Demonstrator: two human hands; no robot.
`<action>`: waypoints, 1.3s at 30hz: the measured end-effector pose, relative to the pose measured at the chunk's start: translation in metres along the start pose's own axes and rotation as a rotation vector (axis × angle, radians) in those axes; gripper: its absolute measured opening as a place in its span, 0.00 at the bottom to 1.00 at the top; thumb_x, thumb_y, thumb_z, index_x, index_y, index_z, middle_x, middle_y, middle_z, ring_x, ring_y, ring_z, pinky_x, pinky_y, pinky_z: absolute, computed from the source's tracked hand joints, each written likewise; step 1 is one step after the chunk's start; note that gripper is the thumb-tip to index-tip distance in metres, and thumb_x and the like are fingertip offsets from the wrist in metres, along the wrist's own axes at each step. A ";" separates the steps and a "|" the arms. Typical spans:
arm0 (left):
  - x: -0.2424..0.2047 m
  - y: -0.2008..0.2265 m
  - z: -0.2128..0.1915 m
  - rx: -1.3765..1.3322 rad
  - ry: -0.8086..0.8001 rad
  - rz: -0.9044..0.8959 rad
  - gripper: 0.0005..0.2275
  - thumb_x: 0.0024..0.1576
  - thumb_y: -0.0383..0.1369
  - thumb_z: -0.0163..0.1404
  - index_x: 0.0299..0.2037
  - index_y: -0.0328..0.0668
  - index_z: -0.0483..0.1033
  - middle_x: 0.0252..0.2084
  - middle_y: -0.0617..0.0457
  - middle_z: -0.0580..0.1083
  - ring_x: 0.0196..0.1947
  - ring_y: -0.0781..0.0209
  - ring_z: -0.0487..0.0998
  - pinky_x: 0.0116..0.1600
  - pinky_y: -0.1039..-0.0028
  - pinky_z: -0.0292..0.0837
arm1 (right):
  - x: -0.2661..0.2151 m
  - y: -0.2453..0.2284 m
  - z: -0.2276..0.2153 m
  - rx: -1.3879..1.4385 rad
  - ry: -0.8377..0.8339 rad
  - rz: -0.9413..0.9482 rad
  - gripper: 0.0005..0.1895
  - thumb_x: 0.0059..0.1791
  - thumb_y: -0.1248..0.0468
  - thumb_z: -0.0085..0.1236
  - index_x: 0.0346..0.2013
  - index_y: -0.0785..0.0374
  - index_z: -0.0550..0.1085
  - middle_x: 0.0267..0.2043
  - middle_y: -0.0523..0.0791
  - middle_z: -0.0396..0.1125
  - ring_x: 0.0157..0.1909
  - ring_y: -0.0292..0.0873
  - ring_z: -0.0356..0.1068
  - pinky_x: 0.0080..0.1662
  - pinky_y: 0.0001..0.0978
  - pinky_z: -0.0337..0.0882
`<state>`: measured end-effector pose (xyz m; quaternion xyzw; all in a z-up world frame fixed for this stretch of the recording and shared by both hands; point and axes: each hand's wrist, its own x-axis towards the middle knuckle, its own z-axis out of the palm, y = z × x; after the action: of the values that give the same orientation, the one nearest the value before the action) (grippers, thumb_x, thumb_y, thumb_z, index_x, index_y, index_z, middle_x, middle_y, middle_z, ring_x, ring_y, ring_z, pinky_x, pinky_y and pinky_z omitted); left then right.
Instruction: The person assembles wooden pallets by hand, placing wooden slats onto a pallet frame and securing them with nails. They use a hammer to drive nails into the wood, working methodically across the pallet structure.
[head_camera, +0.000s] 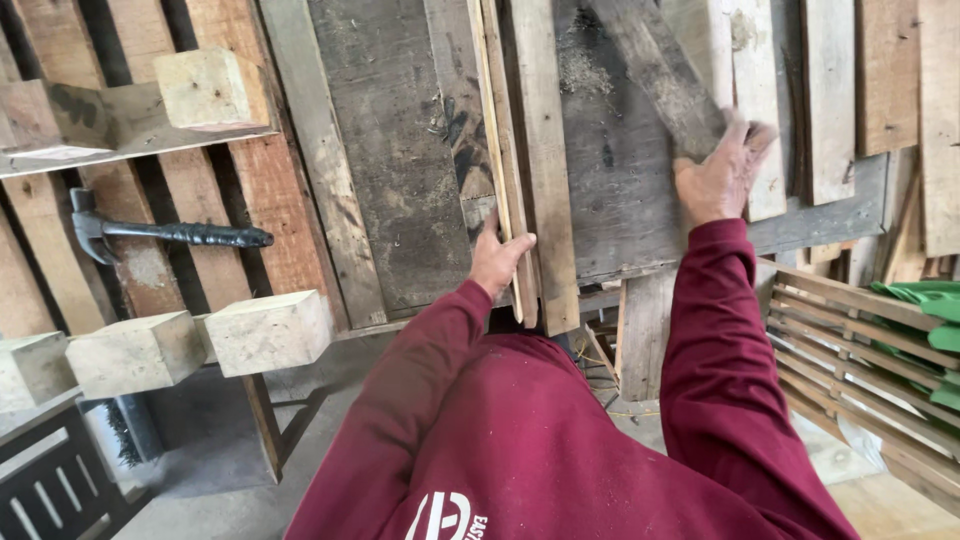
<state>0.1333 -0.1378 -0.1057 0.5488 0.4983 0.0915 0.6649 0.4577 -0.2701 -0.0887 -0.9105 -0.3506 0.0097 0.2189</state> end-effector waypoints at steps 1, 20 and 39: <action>0.003 0.001 0.003 0.232 0.056 0.059 0.36 0.50 0.37 0.63 0.68 0.30 0.61 0.55 0.34 0.75 0.54 0.45 0.78 0.62 0.62 0.71 | -0.002 -0.003 -0.004 0.244 -0.112 0.216 0.41 0.38 0.69 0.68 0.64 0.65 0.62 0.54 0.53 0.56 0.54 0.51 0.61 0.53 0.43 0.68; -0.109 -0.027 -0.275 -0.876 1.136 0.619 0.21 0.71 0.40 0.42 0.69 0.34 0.64 0.61 0.52 0.71 0.57 0.66 0.71 0.63 0.74 0.66 | -0.196 -0.383 0.018 0.573 -0.842 -0.554 0.44 0.40 0.65 0.69 0.69 0.67 0.60 0.63 0.58 0.55 0.66 0.58 0.58 0.66 0.47 0.62; -0.172 -0.109 -0.442 -0.367 1.407 0.289 0.43 0.60 0.42 0.62 0.78 0.40 0.43 0.75 0.32 0.51 0.77 0.38 0.54 0.79 0.53 0.48 | -0.196 -0.476 0.090 0.806 -1.095 -0.540 0.24 0.56 0.65 0.52 0.67 0.66 0.68 0.64 0.52 0.66 0.68 0.51 0.67 0.70 0.40 0.65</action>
<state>-0.3339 -0.0116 -0.0550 0.3006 0.7061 0.5900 0.2510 -0.0072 -0.0471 -0.0030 -0.5058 -0.5914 0.5375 0.3249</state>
